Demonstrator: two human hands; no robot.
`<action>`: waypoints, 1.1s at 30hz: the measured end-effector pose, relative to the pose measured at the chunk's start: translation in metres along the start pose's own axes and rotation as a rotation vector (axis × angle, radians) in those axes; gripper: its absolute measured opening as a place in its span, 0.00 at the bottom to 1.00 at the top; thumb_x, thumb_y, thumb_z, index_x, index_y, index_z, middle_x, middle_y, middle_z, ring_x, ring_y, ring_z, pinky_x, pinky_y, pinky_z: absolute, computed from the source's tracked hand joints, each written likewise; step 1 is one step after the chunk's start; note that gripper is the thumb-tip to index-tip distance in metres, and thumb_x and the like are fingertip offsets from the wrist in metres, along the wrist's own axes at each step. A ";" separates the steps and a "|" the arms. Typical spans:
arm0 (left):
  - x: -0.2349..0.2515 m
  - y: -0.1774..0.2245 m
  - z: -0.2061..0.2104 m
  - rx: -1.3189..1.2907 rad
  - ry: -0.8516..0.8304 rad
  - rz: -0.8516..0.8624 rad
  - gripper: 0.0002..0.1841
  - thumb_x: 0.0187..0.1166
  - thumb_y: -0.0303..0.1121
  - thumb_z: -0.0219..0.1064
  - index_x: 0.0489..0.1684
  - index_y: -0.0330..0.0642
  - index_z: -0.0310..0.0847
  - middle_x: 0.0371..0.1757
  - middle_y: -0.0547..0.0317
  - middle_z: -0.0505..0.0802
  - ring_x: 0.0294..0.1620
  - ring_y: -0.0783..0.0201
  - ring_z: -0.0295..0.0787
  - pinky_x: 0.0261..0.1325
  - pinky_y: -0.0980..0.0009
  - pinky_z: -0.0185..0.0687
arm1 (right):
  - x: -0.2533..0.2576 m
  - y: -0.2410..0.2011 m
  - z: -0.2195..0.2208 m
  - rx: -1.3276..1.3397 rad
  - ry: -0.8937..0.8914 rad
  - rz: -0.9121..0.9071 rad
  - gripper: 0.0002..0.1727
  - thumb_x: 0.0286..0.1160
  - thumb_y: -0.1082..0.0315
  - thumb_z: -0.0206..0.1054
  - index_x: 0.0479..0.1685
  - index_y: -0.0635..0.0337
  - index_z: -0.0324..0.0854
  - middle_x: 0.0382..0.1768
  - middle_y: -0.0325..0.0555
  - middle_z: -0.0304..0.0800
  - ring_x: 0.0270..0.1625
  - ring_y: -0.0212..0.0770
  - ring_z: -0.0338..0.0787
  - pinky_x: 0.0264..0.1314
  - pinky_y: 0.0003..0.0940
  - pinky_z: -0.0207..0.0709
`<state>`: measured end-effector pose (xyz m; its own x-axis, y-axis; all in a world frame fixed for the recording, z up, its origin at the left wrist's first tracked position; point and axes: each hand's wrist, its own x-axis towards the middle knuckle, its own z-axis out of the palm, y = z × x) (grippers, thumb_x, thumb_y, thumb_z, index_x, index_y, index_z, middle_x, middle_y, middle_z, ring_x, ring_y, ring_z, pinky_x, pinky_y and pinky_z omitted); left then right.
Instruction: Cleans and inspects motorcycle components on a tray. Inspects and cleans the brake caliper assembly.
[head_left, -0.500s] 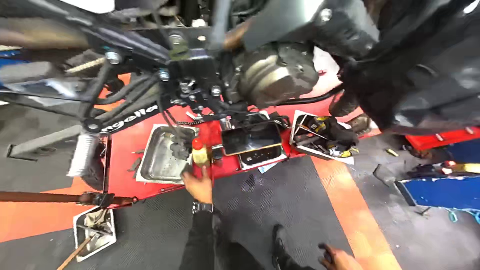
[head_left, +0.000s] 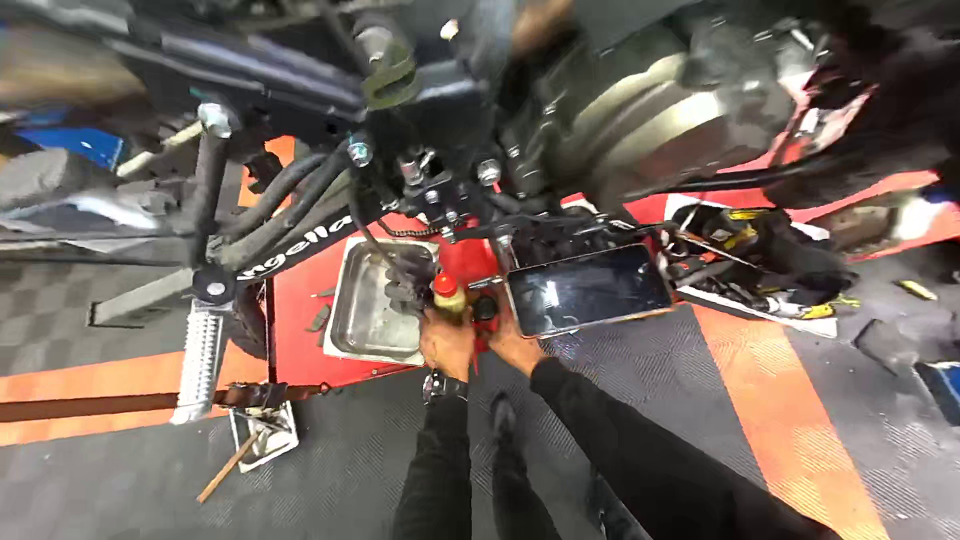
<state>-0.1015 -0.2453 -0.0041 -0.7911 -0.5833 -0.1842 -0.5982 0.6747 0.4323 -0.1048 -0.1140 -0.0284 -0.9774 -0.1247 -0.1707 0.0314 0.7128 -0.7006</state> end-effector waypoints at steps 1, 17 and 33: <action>0.003 0.001 0.001 -0.003 -0.021 0.010 0.44 0.69 0.65 0.73 0.76 0.37 0.73 0.63 0.34 0.89 0.57 0.35 0.91 0.56 0.34 0.86 | 0.014 -0.001 0.011 0.025 0.040 -0.026 0.46 0.62 0.57 0.82 0.86 0.53 0.67 0.76 0.59 0.79 0.76 0.59 0.81 0.79 0.62 0.74; -0.017 0.001 0.023 -0.155 -0.197 0.231 0.44 0.66 0.67 0.74 0.76 0.45 0.75 0.60 0.51 0.92 0.54 0.53 0.94 0.55 0.47 0.91 | 0.004 0.023 -0.023 0.071 0.136 0.119 0.41 0.67 0.68 0.81 0.84 0.52 0.66 0.62 0.55 0.89 0.64 0.52 0.90 0.69 0.59 0.82; 0.049 -0.078 0.049 0.272 -0.228 0.292 0.18 0.75 0.44 0.70 0.55 0.42 0.90 0.66 0.44 0.89 0.75 0.40 0.76 0.76 0.38 0.70 | -0.224 0.073 -0.074 0.207 0.024 0.372 0.50 0.62 0.67 0.82 0.89 0.60 0.58 0.74 0.54 0.81 0.57 0.45 0.95 0.50 0.44 0.95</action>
<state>-0.0997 -0.3046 -0.0901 -0.9213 -0.2571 -0.2917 -0.3337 0.9079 0.2536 0.1006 0.0171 0.0093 -0.8959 0.1327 -0.4240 0.4221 0.5520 -0.7191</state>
